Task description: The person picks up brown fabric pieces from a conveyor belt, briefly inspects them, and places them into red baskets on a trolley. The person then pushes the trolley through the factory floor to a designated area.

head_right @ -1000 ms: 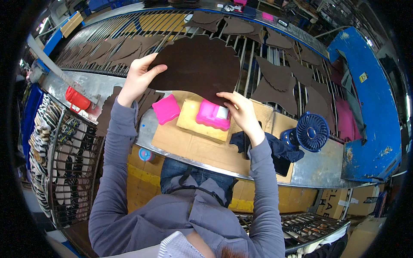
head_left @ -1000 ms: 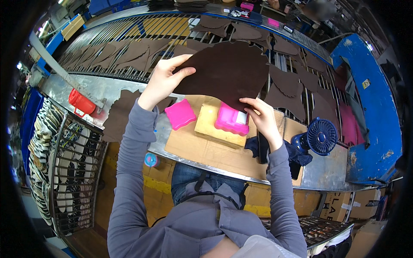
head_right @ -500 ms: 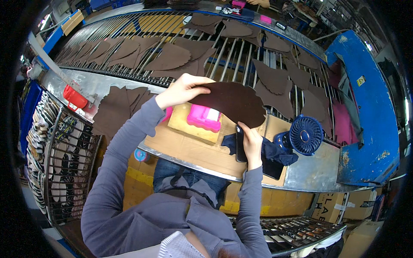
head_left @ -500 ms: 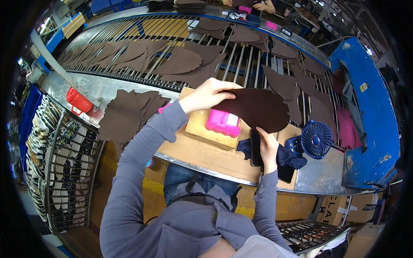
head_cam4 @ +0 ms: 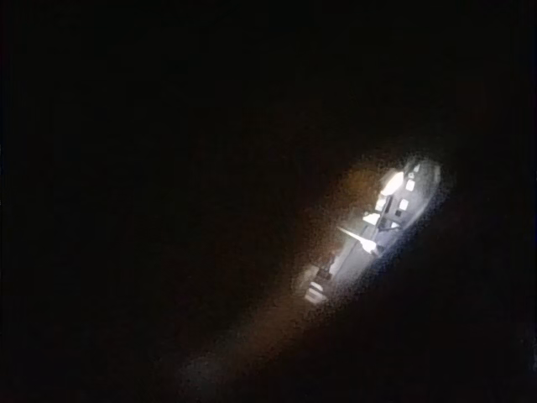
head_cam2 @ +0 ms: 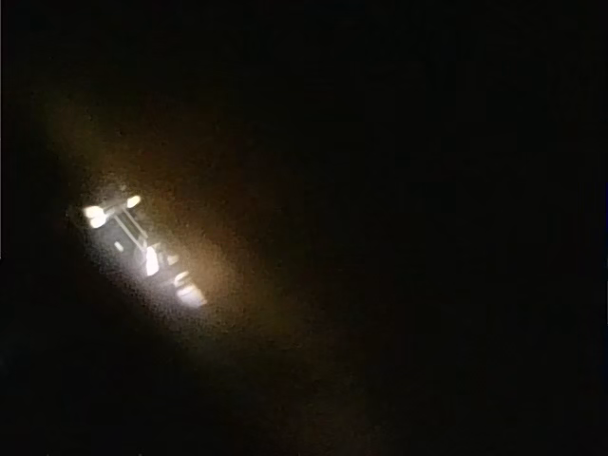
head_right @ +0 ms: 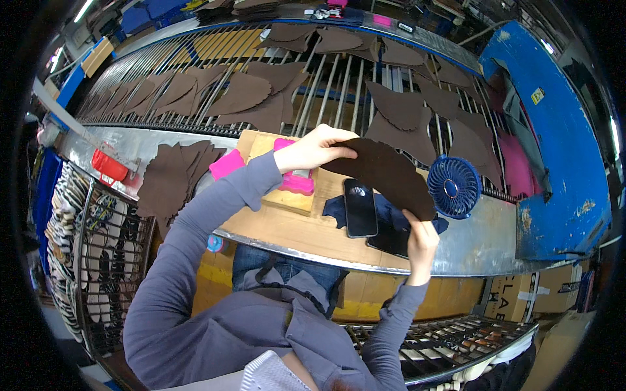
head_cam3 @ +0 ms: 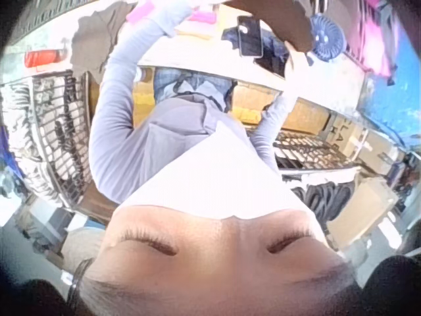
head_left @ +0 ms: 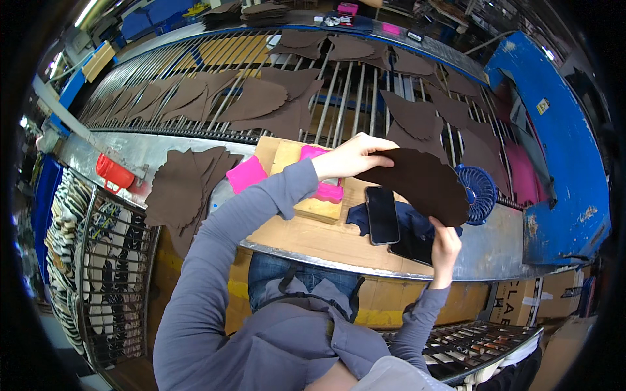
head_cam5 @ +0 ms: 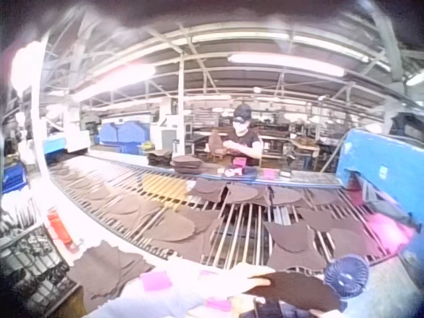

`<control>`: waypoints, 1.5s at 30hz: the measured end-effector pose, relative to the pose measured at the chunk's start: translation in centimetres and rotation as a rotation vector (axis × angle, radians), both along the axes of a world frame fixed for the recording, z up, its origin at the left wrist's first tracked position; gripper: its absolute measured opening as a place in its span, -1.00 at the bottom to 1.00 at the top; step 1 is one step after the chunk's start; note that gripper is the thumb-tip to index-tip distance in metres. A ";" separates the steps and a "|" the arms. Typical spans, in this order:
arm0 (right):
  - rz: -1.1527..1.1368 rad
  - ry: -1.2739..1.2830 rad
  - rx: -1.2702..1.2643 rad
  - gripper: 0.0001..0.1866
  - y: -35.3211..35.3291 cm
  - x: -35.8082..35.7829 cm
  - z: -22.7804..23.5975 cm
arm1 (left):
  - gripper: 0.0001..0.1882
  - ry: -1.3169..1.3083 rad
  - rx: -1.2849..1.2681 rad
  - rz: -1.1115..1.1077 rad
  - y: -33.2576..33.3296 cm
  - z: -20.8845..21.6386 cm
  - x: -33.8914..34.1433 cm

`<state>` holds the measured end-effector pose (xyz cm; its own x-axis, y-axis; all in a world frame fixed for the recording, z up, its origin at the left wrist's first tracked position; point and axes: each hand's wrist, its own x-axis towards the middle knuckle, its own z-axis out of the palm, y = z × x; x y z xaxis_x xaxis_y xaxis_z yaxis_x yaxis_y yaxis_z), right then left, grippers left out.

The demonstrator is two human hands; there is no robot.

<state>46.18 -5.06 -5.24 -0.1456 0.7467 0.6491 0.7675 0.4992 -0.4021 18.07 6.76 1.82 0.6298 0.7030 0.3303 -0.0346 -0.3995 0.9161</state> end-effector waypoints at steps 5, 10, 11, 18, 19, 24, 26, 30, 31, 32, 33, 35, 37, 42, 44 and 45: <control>-0.007 0.019 -0.085 -0.72 -0.8 0.0 7.7 | -0.71 -0.127 -0.108 -0.069 1.3 1.1 2.3; 0.007 -0.016 0.054 -0.61 5.1 -3.0 13.0 | -0.46 -0.130 0.469 0.156 6.4 3.3 2.0; -0.034 0.051 0.067 -0.58 6.9 -3.8 13.1 | -0.43 -0.059 0.487 0.218 7.4 4.5 0.6; 0.137 1.124 -0.207 -0.41 24.2 -7.5 4.2 | -0.60 -0.021 -0.174 0.775 11.1 -3.7 -19.6; 0.130 1.221 -0.280 -0.40 25.8 -8.1 2.5 | -0.62 -0.024 -0.209 0.819 11.2 -6.9 -22.7; -0.060 1.481 -0.487 -0.38 30.6 -9.0 -6.5 | -0.61 0.120 -0.602 1.103 10.4 -13.3 -29.1; -0.105 1.503 -0.518 -0.38 31.5 -7.6 -9.7 | -0.60 0.165 -0.496 1.145 12.6 -17.2 -32.0; -0.201 1.507 -0.571 -0.36 31.3 -7.6 -12.0 | -0.37 0.455 -0.382 1.384 15.8 -22.5 -35.7; -0.226 1.442 -0.610 -0.37 31.2 -7.4 -12.4 | -0.22 0.551 -0.447 1.351 16.7 -23.3 -36.6; -0.223 1.419 -0.630 -0.38 31.1 -7.2 -12.3 | -0.18 0.616 -0.424 1.352 17.4 -23.0 -36.7; -0.237 1.414 -0.637 -0.38 31.0 -7.0 -12.2 | -0.14 0.681 -0.401 1.353 18.1 -22.9 -36.6; -0.250 1.388 -0.674 -0.38 30.6 -6.0 -12.0 | -0.06 0.830 -0.420 1.365 19.5 -21.6 -34.2; -0.238 1.268 -0.662 -0.38 30.2 -4.5 -12.7 | 0.03 0.888 -0.427 1.425 20.7 -19.9 -33.7; -0.395 0.593 -0.415 -0.36 26.6 -8.2 -7.5 | -0.03 0.972 -0.430 1.137 21.9 -20.4 -37.4; -0.318 0.604 -0.371 -0.40 25.0 -8.2 -6.0 | -0.02 1.043 -0.435 1.253 22.0 -18.8 -32.0; -0.269 0.626 -0.370 -0.41 24.4 -9.1 -5.3 | 0.00 1.038 -0.439 1.272 21.7 -18.9 -31.0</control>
